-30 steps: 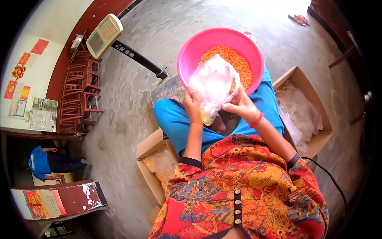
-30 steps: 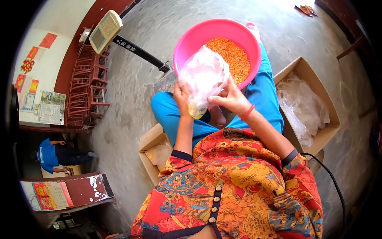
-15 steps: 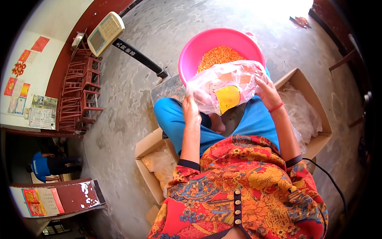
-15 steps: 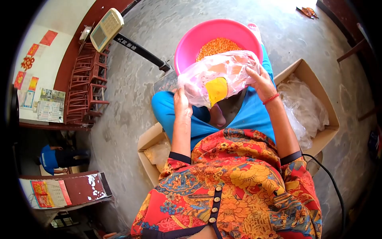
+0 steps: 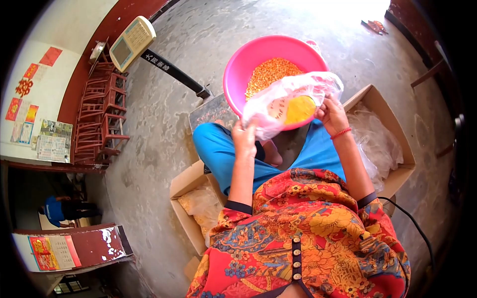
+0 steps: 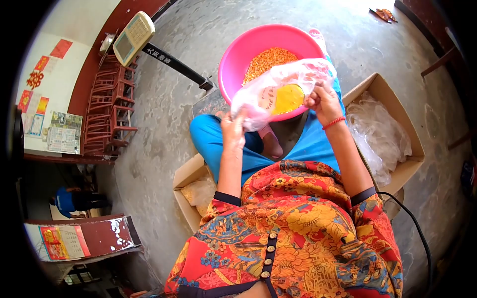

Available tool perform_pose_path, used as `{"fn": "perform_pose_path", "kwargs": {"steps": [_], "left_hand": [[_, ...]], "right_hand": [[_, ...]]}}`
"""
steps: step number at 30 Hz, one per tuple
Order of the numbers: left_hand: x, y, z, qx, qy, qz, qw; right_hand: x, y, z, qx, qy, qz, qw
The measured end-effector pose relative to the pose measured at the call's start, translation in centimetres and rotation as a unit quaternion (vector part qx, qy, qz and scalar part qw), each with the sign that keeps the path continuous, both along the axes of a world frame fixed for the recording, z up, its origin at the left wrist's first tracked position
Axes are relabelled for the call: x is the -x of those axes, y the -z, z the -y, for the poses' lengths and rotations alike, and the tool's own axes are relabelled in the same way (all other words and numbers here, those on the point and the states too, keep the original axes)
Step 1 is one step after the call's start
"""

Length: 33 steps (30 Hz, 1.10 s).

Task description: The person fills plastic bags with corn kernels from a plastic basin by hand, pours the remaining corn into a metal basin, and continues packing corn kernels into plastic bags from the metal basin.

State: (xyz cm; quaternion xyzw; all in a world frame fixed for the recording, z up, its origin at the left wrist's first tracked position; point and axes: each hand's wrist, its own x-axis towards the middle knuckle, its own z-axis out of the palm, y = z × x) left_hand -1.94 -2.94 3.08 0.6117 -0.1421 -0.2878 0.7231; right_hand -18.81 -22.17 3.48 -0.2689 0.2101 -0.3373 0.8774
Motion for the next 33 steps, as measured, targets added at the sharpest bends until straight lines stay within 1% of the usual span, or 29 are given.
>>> {"fn": "perform_pose_path", "kwargs": {"steps": [2,3,4,6,7,8,9,10,11,12,13,14,16,17,18,19,20,21,22,23,25,26,28,29,30,31,32,33], "left_hand": [[-1.6,-1.1,-0.6,-0.006,-0.102,-0.081,0.991],[-2.2,-1.3,-0.8,0.008,-0.081,-0.08,0.993],[-2.2,-1.1,-0.6,0.008,-0.081,-0.08,0.993],[-1.8,-1.1,-0.2,0.09,-0.078,-0.104,0.987],[-1.5,-1.3,0.0,0.102,-0.063,-0.114,0.986],[-1.5,-0.9,0.1,0.102,-0.062,-0.114,0.986],[-1.6,-0.2,0.2,0.105,-0.061,-0.126,0.985],[-1.7,0.5,0.3,0.107,-0.06,-0.138,0.983],[-2.0,1.0,0.1,0.091,-0.05,-0.136,0.985],[-1.8,0.9,0.2,0.09,-0.049,-0.136,0.985],[-1.6,0.7,0.3,0.07,-0.06,-0.129,0.987],[-1.3,0.7,0.5,0.053,-0.07,-0.124,0.988],[-1.4,1.3,1.0,0.063,-0.07,-0.114,0.989],[-1.5,1.7,1.3,0.075,-0.07,-0.104,0.989],[-1.8,2.3,1.5,0.075,-0.068,-0.104,0.989],[-2.0,2.8,1.7,0.066,-0.064,-0.099,0.991],[-2.3,3.3,1.7,0.057,-0.06,-0.094,0.992],[-1.6,1.6,1.7,0.039,-0.042,-0.095,0.994],[-2.1,1.9,1.6,0.04,-0.042,-0.094,0.994],[-2.6,2.8,1.3,0.043,-0.027,-0.131,0.99],[-3.3,2.4,0.7,0.034,0.008,-0.211,0.977],[-3.2,2.4,0.6,0.033,0.007,-0.212,0.977],[-2.3,0.4,0.8,0.029,-0.002,-0.189,0.982],[-1.5,-0.6,1.0,0.047,-0.016,-0.135,0.99],[-2.0,0.0,0.8,0.047,-0.016,-0.135,0.99],[-3.0,0.8,0.6,-0.012,-0.033,-0.072,0.997],[-3.6,1.8,0.9,-0.001,-0.06,-0.018,0.998],[-3.7,1.6,1.3,0.008,-0.089,0.038,0.995]], "right_hand": [[1.0,1.6,1.4,0.035,-0.021,-0.056,0.998],[1.2,0.9,1.0,0.025,-0.018,-0.1,0.994],[1.3,1.0,0.8,0.024,-0.018,-0.1,0.994],[1.7,1.5,0.6,0.043,-0.075,-0.156,0.984],[2.2,1.5,0.6,0.072,-0.093,-0.173,0.978],[2.2,1.5,0.3,0.072,-0.092,-0.172,0.978],[2.1,0.4,-0.3,0.164,-0.03,-0.181,0.969],[2.0,-0.6,-0.6,0.253,0.033,-0.188,0.948],[2.1,-1.2,-0.6,0.252,0.034,-0.188,0.949],[2.1,-1.8,-0.4,0.367,0.137,-0.258,0.883],[2.3,-2.5,-0.3,0.47,0.234,-0.319,0.789],[2.6,-3.5,-0.3,0.472,0.235,-0.321,0.787],[2.8,-6.2,-1.2,0.631,0.17,-0.239,0.718],[2.4,-7.9,-2.1,0.713,0.136,-0.213,0.655],[1.8,-7.5,-2.8,0.7,0.031,-0.173,0.692],[1.3,-7.8,-3.4,0.709,-0.089,-0.194,0.672],[0.1,-6.3,-3.8,0.731,-0.115,-0.2,0.643],[-1.0,-4.1,-4.2,0.746,-0.101,-0.217,0.621],[-2.0,-2.3,-4.5,0.762,-0.088,-0.233,0.598],[-2.7,-1.4,-4.7,0.762,-0.088,-0.232,0.598],[-3.7,-0.6,-5.0,0.76,-0.248,-0.324,0.506],[-4.2,-0.5,-4.8,0.759,-0.249,-0.324,0.507],[-5.1,-0.6,-4.4,0.74,-0.322,-0.339,0.484],[-5.3,-0.5,-4.2,0.746,-0.32,-0.329,0.483],[-5.3,0.0,-4.2,0.746,-0.32,-0.33,0.483],[-5.4,0.8,-4.2,0.758,-0.285,-0.295,0.507],[-5.5,1.4,-4.1,0.769,-0.248,-0.261,0.529],[-5.5,1.4,-4.2,0.769,-0.247,-0.261,0.528]]}}
